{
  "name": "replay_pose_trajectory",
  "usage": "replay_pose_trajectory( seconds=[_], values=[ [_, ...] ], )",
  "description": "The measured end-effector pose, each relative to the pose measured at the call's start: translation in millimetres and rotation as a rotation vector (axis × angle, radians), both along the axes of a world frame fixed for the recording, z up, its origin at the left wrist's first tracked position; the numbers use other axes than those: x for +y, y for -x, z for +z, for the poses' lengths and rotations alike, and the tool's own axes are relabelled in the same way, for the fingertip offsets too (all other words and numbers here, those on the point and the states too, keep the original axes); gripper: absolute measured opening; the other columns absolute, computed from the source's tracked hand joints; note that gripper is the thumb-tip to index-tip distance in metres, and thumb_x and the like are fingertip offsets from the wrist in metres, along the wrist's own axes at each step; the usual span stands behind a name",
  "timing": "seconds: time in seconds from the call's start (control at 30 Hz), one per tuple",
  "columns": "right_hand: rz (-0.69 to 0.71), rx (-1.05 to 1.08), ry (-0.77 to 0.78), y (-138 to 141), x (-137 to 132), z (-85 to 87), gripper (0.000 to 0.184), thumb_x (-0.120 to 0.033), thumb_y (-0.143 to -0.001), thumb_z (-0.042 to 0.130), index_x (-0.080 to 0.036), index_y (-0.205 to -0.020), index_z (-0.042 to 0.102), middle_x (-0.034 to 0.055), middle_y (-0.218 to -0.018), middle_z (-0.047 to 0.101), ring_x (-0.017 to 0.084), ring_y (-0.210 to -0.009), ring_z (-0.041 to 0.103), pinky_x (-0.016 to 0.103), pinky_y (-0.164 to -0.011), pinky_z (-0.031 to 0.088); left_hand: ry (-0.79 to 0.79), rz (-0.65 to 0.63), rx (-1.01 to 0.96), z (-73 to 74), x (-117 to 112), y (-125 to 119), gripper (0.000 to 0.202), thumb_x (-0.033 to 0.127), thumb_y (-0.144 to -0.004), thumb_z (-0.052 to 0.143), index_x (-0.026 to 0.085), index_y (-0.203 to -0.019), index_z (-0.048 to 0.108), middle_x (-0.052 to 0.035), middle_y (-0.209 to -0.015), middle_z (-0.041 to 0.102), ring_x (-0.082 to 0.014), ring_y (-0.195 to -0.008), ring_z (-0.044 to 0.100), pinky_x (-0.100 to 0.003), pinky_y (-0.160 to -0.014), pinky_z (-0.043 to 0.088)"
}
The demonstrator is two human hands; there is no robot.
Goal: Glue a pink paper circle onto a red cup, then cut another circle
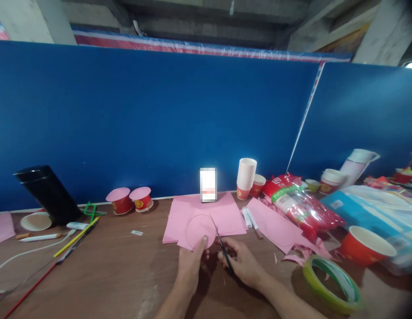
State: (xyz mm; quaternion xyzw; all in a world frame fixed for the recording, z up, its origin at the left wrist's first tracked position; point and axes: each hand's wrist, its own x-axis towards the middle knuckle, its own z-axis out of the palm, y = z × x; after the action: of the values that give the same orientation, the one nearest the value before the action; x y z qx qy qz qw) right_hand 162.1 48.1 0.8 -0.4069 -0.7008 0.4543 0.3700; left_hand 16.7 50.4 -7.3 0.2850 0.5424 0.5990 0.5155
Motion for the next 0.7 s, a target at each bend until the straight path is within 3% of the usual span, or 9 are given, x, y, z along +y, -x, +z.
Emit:
replay_pose_trajectory(
  seconds=[0.7],
  values=[
    [-0.033,-0.021,-0.027,0.1,0.8,-3.7,0.022,-0.022,-0.077,0.050,-0.015,-0.098,0.056,-0.0021,-0.064,0.052,0.010,-0.058,0.046,0.019,-0.052,0.034,-0.034,0.024,-0.026,-1.8,1.4,-0.4,0.033,0.034,-0.055,0.070,0.009,-0.073,0.058,0.0004,-0.048,0.056,-0.0090,-0.039,0.048,-0.019,-0.038,0.040]
  ],
)
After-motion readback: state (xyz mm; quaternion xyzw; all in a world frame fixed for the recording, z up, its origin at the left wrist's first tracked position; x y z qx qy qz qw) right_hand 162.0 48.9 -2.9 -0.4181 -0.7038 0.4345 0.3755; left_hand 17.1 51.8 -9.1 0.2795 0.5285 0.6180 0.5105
